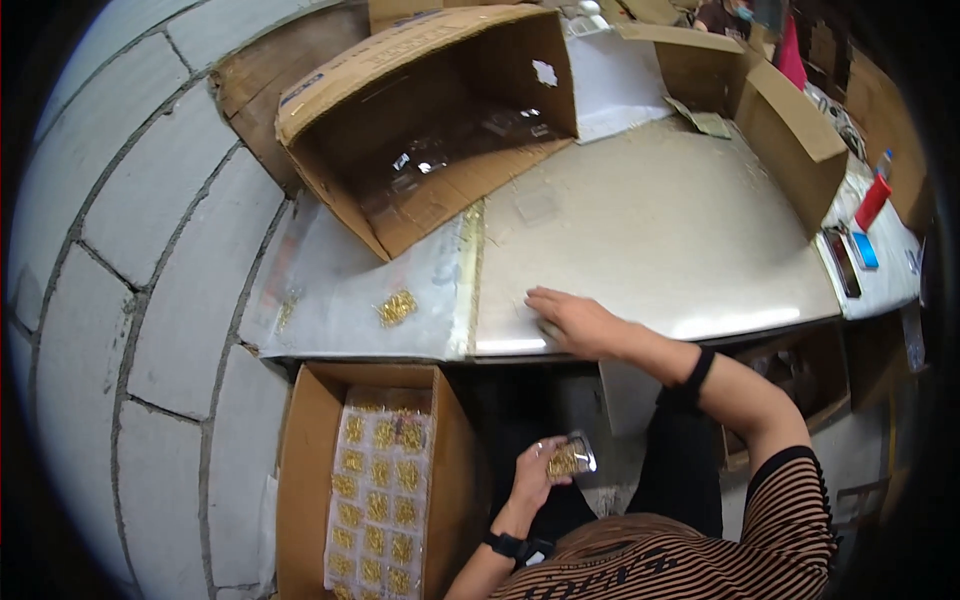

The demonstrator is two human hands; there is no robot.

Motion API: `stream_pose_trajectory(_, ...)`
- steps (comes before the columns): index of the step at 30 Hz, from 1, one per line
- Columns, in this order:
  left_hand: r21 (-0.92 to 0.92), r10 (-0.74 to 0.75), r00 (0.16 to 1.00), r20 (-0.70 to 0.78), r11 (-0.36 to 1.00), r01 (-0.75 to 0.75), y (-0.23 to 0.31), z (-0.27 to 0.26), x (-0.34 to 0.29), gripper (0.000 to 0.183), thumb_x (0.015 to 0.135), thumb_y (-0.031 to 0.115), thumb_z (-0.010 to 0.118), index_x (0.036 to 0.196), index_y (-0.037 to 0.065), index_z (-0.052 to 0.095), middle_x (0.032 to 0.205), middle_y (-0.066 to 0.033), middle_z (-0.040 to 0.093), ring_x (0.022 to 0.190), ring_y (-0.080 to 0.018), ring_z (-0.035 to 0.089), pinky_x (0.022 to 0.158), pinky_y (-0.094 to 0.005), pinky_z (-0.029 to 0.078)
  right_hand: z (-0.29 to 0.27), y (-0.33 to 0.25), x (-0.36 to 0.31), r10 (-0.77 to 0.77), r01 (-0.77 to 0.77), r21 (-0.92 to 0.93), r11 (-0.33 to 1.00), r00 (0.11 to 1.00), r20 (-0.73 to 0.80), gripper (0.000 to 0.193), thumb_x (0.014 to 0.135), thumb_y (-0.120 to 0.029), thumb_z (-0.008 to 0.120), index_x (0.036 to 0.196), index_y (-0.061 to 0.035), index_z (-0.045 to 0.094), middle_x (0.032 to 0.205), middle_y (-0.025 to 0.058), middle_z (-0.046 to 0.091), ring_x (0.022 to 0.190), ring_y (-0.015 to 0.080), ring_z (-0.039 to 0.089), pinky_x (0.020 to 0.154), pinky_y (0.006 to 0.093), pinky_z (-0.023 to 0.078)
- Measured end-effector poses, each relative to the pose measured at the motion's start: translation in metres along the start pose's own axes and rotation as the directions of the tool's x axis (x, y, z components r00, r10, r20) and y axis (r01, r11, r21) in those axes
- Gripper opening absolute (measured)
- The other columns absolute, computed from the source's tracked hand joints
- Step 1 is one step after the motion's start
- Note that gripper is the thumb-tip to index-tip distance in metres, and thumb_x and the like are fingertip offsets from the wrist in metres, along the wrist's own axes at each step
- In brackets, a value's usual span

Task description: The person is manually sorting and packing small metal or plastic components into plastic containers and then placing those into larger boxes for shipment.

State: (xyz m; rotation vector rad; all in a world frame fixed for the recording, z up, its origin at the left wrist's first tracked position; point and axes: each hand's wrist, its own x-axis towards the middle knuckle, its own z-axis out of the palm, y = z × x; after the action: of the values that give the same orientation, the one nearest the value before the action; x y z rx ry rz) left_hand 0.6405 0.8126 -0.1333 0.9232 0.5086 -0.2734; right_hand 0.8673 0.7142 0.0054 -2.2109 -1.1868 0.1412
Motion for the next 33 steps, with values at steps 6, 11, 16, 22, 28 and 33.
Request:
stream_pose_trajectory(6, -0.059, -0.106, 0.987, 0.124, 0.992, 0.114, -0.003, -0.026, 0.012, 0.037, 0.097, 0.027, 0.044, 0.117, -0.003, 0.053, 0.101, -0.0138, 0.064, 0.085, -0.0215, 0.067, 0.060, -0.0295, 0.059, 0.017, 0.056, 0.191, 0.229, -0.229, -0.175, 0.958, 0.973, -0.023, 0.049, 0.084, -0.022, 0.052, 0.128, -0.0026, 0.044, 0.130, 0.0255, 0.043, 0.121, 0.0369, 0.043, 0.096, 0.0426, 0.041)
stream_pose_trajectory(11, -0.111, -0.135, 0.979, 0.153, 0.982, 0.153, 0.001, -0.040, 0.027, 0.037, 0.097, 0.024, 0.045, 0.121, -0.004, 0.050, 0.109, -0.0160, 0.061, 0.088, -0.0223, 0.066, 0.063, -0.0324, 0.060, 0.039, 0.068, 0.220, 0.178, -0.180, -0.436, 0.882, 0.983, -0.047, 0.054, 0.087, -0.033, 0.047, 0.134, -0.0074, 0.039, 0.133, 0.0272, 0.038, 0.126, 0.0366, 0.038, 0.099, 0.0431, 0.039)
stream_pose_trajectory(16, -0.114, -0.114, 0.964, 0.239, 0.983, 0.145, 0.007, -0.044, 0.029, 0.035, 0.096, 0.019, 0.047, 0.123, -0.004, 0.048, 0.111, -0.0177, 0.060, 0.093, -0.0241, 0.065, 0.065, -0.0336, 0.060, 0.000, 0.055, 0.157, 0.060, 0.076, -0.371, 0.926, 0.938, 0.342, 0.055, 0.089, -0.031, 0.047, 0.137, -0.0068, 0.036, 0.145, 0.0190, 0.029, 0.135, 0.0305, 0.029, 0.102, 0.0366, 0.038)
stream_pose_trajectory(22, -0.164, -0.076, 0.962, 0.263, 0.979, 0.122, 0.003, -0.048, 0.026, 0.033, 0.095, 0.016, 0.048, 0.121, -0.004, 0.049, 0.113, -0.0179, 0.059, 0.094, -0.0249, 0.065, 0.066, -0.0348, 0.061, -0.024, 0.046, 0.050, -0.272, 0.345, -0.390, 0.854, 0.934, 0.230, 0.046, 0.086, -0.018, 0.050, 0.129, -0.0044, 0.043, 0.123, 0.0176, 0.050, 0.116, 0.0322, 0.048, 0.091, 0.0396, 0.045)
stream_pose_trajectory(28, -0.127, -0.079, 0.949, 0.304, 0.984, 0.123, -0.003, -0.047, 0.023, 0.034, 0.095, 0.018, 0.050, 0.122, -0.002, 0.049, 0.109, -0.0142, 0.061, 0.095, -0.0233, 0.064, 0.069, -0.0332, 0.059, -0.011, 0.039, 0.118, -0.018, 0.034, -0.267, 0.963, 0.998, 0.059, 0.043, 0.084, -0.024, 0.053, 0.122, -0.0039, 0.047, 0.112, 0.0169, 0.057, 0.104, 0.0347, 0.055, 0.087, 0.0423, 0.045)
stream_pose_trajectory(33, -0.108, -0.099, 0.958, 0.269, 0.985, 0.132, -0.005, -0.039, 0.020, 0.035, 0.096, 0.020, 0.049, 0.123, -0.002, 0.048, 0.109, -0.0143, 0.061, 0.095, -0.0235, 0.064, 0.070, -0.0342, 0.059, 0.019, 0.015, 0.193, 0.201, -0.142, -0.283, 0.949, 0.961, 0.191, 0.062, 0.088, -0.046, 0.048, 0.139, -0.0122, 0.035, 0.144, 0.0137, 0.032, 0.129, 0.0339, 0.035, 0.102, 0.0470, 0.036)
